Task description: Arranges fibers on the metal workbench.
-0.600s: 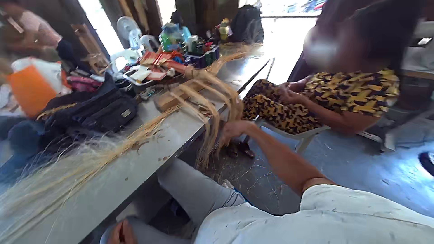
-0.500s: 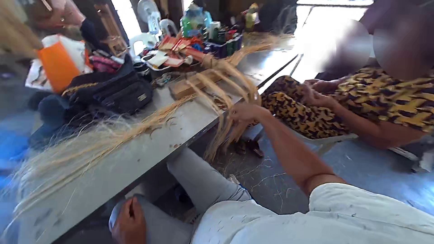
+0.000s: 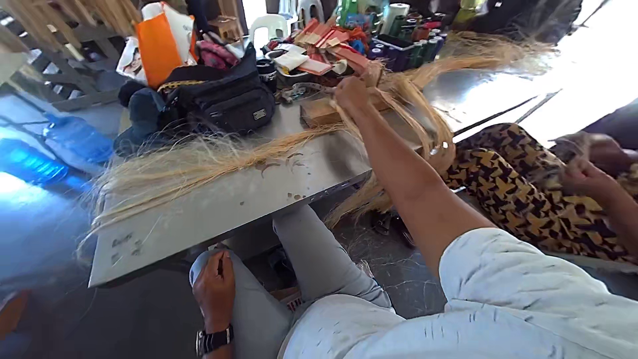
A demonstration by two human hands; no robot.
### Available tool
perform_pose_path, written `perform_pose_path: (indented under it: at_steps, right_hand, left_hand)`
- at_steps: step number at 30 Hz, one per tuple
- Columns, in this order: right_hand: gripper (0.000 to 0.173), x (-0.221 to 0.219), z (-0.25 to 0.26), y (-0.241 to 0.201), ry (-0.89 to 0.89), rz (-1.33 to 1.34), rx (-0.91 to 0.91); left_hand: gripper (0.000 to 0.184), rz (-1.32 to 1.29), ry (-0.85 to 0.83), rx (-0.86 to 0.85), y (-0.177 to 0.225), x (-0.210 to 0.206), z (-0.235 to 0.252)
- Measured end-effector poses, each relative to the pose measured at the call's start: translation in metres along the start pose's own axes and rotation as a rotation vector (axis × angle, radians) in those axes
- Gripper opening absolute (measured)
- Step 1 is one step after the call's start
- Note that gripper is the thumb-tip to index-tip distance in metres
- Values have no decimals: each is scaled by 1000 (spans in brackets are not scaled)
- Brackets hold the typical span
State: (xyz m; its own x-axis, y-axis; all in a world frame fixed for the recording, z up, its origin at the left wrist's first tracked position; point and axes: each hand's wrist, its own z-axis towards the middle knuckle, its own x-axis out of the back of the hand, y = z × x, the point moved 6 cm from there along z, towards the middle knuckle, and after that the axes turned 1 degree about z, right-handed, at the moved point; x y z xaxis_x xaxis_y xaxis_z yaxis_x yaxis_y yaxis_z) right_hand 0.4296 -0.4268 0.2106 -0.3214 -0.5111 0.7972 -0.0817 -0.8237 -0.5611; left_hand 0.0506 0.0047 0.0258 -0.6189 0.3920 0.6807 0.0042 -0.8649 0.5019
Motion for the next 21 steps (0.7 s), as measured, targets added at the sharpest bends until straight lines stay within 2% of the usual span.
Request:
perform_pose_path:
  at_steps: [3,7,11,13,14,17,21]
  right_hand:
    - [44,-26,4,9,-4,-94,66]
    - [39,-51,-3,20,-25,-216,152]
    - [40,-43,-12,19,-1,-250,100]
    - [47,-30,-18,6,45,-184,26]
    - [49,-22,-24,-7,88,-157,54]
    - [51,-5,-57,-68,154,-32,285]
    - [41,-27,-129,-179,-91,93,808]
  left_hand:
    - [33,4,-18,28,-3,1,-2]
    - [30,3,-16,43,-9,0,-4]
    - [30,-12,-39,63,-13,-5,-5]
    - [30,-14,-41,68,-14,-7,-6]
    - [30,-16,-41,69,-14,-7,-6]
    - [30,-13,-46,68,-12,-10,-4]
    - [30,-18,-90,69,-8,-19,-2]
